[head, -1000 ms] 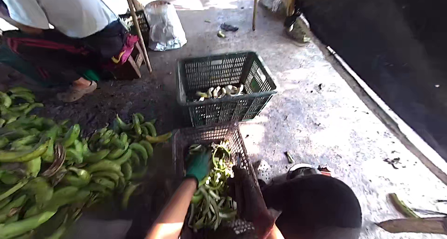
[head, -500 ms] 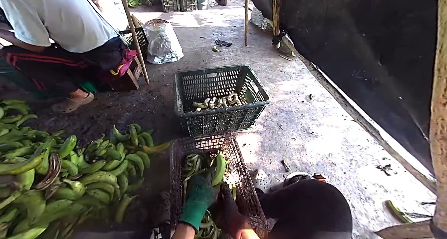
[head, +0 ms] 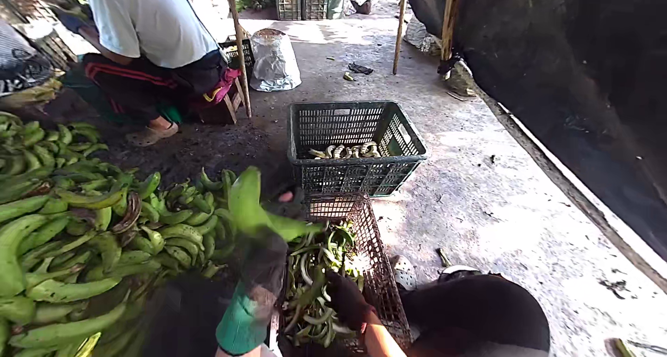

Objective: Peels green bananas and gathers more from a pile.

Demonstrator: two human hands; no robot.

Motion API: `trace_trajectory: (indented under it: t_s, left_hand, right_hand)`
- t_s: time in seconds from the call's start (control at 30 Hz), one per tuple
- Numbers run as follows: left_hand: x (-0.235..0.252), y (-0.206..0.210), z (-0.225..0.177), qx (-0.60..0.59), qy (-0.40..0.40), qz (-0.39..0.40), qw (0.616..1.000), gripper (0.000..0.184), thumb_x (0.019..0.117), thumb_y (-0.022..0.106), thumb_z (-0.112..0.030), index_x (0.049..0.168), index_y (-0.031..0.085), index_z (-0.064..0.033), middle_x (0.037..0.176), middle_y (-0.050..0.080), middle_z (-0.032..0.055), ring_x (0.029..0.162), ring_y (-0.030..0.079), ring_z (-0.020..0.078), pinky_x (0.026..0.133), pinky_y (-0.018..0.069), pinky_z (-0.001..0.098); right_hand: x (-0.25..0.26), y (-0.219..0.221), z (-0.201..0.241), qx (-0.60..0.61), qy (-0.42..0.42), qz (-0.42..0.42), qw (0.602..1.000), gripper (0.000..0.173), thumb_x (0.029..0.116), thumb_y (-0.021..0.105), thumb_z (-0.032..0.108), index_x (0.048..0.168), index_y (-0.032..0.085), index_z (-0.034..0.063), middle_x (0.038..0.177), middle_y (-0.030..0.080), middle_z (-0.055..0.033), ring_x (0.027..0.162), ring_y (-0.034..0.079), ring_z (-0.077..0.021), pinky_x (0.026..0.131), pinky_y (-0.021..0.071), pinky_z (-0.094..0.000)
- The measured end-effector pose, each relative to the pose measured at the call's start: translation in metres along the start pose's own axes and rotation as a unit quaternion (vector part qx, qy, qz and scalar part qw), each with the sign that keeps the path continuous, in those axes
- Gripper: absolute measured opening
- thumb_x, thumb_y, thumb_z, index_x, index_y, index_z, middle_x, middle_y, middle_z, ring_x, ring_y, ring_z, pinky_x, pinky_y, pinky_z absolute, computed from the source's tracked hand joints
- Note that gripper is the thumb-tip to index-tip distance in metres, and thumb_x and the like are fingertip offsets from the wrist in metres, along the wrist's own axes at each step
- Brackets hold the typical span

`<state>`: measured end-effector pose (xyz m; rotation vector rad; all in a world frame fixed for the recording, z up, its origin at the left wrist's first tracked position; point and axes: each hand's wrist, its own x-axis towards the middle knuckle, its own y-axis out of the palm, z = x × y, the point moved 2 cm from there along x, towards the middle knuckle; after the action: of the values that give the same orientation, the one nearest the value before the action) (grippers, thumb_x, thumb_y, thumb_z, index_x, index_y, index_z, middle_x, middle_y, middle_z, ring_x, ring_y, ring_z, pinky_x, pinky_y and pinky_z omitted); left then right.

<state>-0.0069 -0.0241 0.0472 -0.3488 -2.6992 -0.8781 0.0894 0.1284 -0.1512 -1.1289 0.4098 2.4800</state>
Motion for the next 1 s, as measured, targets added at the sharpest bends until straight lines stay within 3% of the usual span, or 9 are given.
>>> trace_trajectory:
  t_s: [0.13,0.23,0.4,0.47,0.57,0.67,0.8,0.87,1.0]
  left_hand:
    - [0.009,-0.029,0.007,0.021,0.011,-0.131,0.991,0.059,0.0912,0.068,-0.006,0.143,0.041,-0.0058,0.118,0.065,0.0075,0.104,0.067,0.0183,0.092,0.0595,0.04]
    - [-0.001,-0.033,0.024,0.101,0.042,-0.142,0.984,0.065,0.0811,0.074,-0.001,0.139,0.044,-0.0002,0.114,0.067,0.0049,0.101,0.068,0.0143,0.087,0.0601,0.0323]
    - [-0.012,-0.025,0.042,0.228,0.084,-0.089,0.966,0.063,0.0759,0.082,-0.004,0.13,0.052,0.0072,0.113,0.068,0.0097,0.1,0.068,0.0169,0.086,0.0608,0.0333]
    - [-0.018,-0.018,0.045,0.269,0.099,-0.048,0.957,0.061,0.0761,0.082,-0.005,0.129,0.055,0.0079,0.116,0.068,0.0067,0.104,0.067,0.0117,0.09,0.0589,0.029]
    - [-0.026,-0.005,0.033,0.186,0.1,-0.019,0.977,0.062,0.0741,0.086,-0.007,0.13,0.059,-0.0029,0.117,0.071,0.0,0.105,0.069,0.0109,0.091,0.0602,0.0294]
    - [0.0,-0.01,0.022,0.165,0.0,-0.062,0.984,0.068,0.0825,0.078,-0.02,0.141,0.049,-0.0028,0.116,0.068,0.0055,0.099,0.069,0.0149,0.083,0.0619,0.0335]
    - [0.016,-0.02,0.043,0.097,-0.165,-0.169,0.967,0.036,0.1105,0.039,-0.027,0.131,0.056,-0.0019,0.093,0.067,0.0079,0.073,0.067,0.0135,0.06,0.0586,0.029]
    - [0.012,-0.027,0.052,0.108,-0.198,-0.167,0.96,0.032,0.1091,0.043,-0.021,0.126,0.059,-0.0005,0.098,0.067,0.0071,0.081,0.066,0.0102,0.069,0.0572,0.0272]
    - [-0.008,-0.02,0.064,0.149,-0.206,-0.177,0.951,0.022,0.1044,0.053,-0.011,0.119,0.061,0.0036,0.096,0.067,0.0069,0.081,0.065,0.0084,0.072,0.0569,0.0263]
  right_hand:
    - [-0.019,0.002,0.007,-0.068,-0.037,0.014,0.997,0.037,0.1097,0.045,0.035,0.124,0.058,0.0026,0.081,0.06,-0.0085,0.068,0.059,-0.0197,0.064,0.0537,-0.0405]
    - [-0.041,0.006,0.02,-0.101,-0.169,0.017,0.98,0.037,0.1081,0.045,0.026,0.133,0.053,0.0004,0.094,0.068,-0.0128,0.08,0.07,-0.0225,0.073,0.061,-0.0426]
    - [-0.128,0.038,0.101,-0.265,-0.581,-0.182,0.748,0.048,0.1029,0.047,0.034,0.122,0.063,-0.008,0.088,0.074,-0.0091,0.071,0.072,-0.0161,0.065,0.0621,-0.036]
    - [-0.134,0.042,0.102,-0.321,-0.525,-0.164,0.771,0.044,0.1024,0.047,0.029,0.12,0.064,-0.0071,0.092,0.074,-0.0129,0.077,0.073,-0.0203,0.07,0.0622,-0.0378]
    - [-0.087,0.024,0.056,-0.369,-0.169,0.055,0.912,0.04,0.1078,0.047,0.033,0.131,0.058,0.0023,0.104,0.069,-0.0168,0.09,0.069,-0.029,0.083,0.0566,-0.051]
    - [-0.074,0.01,0.034,-0.186,-0.219,0.104,0.952,0.042,0.1061,0.048,0.029,0.138,0.052,0.0012,0.098,0.069,-0.0109,0.079,0.068,-0.0186,0.072,0.0599,-0.04]
    - [-0.08,0.014,0.081,-0.28,-0.477,0.046,0.832,0.04,0.1004,0.053,0.021,0.138,0.064,0.0098,0.125,0.068,-0.0096,0.11,0.066,-0.0176,0.096,0.0549,-0.0408]
    - [-0.081,0.02,0.088,-0.352,-0.569,0.001,0.743,0.031,0.0925,0.06,0.019,0.12,0.076,0.0161,0.118,0.071,-0.013,0.109,0.068,-0.0314,0.093,0.0528,-0.0563]
    - [-0.058,0.028,0.095,-0.377,-0.586,-0.097,0.711,0.025,0.0866,0.067,0.012,0.108,0.08,0.0163,0.119,0.07,-0.0193,0.115,0.063,-0.0447,0.096,0.0449,-0.0691]
